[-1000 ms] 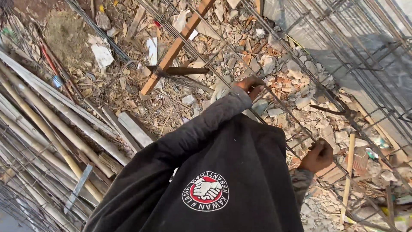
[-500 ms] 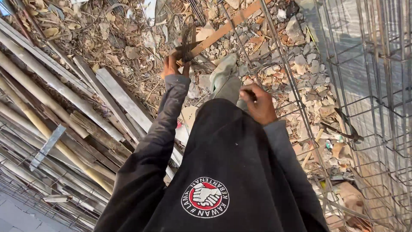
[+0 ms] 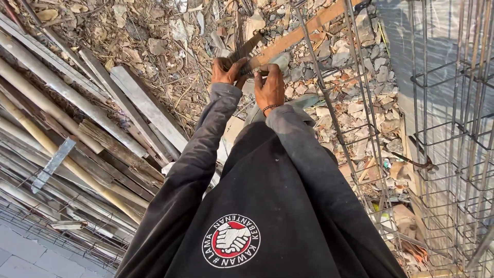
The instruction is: The person ties metal rebars together using wire and a pair of pliers, working on a rebar structure at a construction site.
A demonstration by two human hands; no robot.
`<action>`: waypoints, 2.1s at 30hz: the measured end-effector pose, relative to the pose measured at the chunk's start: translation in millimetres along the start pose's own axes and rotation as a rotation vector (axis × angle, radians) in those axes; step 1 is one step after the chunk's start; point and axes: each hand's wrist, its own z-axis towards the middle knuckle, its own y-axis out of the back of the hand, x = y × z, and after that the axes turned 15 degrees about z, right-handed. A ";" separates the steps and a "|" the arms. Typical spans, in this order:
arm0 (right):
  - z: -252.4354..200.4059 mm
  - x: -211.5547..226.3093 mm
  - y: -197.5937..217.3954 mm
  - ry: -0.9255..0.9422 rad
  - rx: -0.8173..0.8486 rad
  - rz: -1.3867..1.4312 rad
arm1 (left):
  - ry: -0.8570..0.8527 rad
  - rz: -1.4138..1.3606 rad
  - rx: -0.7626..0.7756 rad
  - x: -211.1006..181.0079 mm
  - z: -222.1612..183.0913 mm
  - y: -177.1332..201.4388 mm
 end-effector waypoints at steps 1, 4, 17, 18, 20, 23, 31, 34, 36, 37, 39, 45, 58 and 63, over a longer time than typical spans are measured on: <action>-0.3 -1.0 -2.8 -0.027 -0.027 0.020 | -0.014 0.026 -0.007 1.0 3.8 0.1; 7.1 -7.3 -4.1 -0.029 0.141 -0.114 | -0.039 0.080 0.000 -0.3 -0.2 2.3; 5.9 23.1 7.6 0.098 0.136 -0.100 | -0.046 0.037 0.041 13.5 9.4 -6.3; 7.0 27.2 10.7 0.138 0.136 -0.082 | -0.055 0.022 0.034 13.0 10.6 -5.0; 5.3 35.8 18.7 0.181 0.145 -0.044 | -0.015 0.004 0.080 8.6 10.0 1.3; 8.6 49.6 31.8 0.144 0.178 0.084 | -0.009 0.018 0.096 -0.7 9.6 12.6; -12.1 125.7 112.3 -0.078 0.217 0.334 | -0.016 0.082 -0.083 -10.1 1.3 -2.6; -46.7 153.2 186.9 -0.069 0.024 0.371 | -0.006 0.086 -0.057 -7.5 4.1 -2.8; -81.9 165.1 248.6 0.081 -0.174 0.549 | -0.032 0.079 -0.064 -7.5 1.7 -2.0; -101.0 168.9 275.1 0.146 -0.253 0.611 | -0.027 0.066 -0.040 -6.6 2.5 0.6; -130.8 174.2 327.5 0.288 -0.368 0.729 | -0.028 0.037 0.004 -9.4 9.2 9.5; -179.5 187.8 313.8 0.542 -0.483 0.876 | -0.329 -0.437 0.318 -65.9 -35.8 74.9; -369.9 171.3 98.0 0.026 -0.716 -0.084 | -0.200 -1.106 1.422 -236.0 -177.5 91.7; -462.8 142.5 34.7 -0.069 -1.081 0.041 | -0.376 -1.250 1.159 -281.4 -260.0 134.3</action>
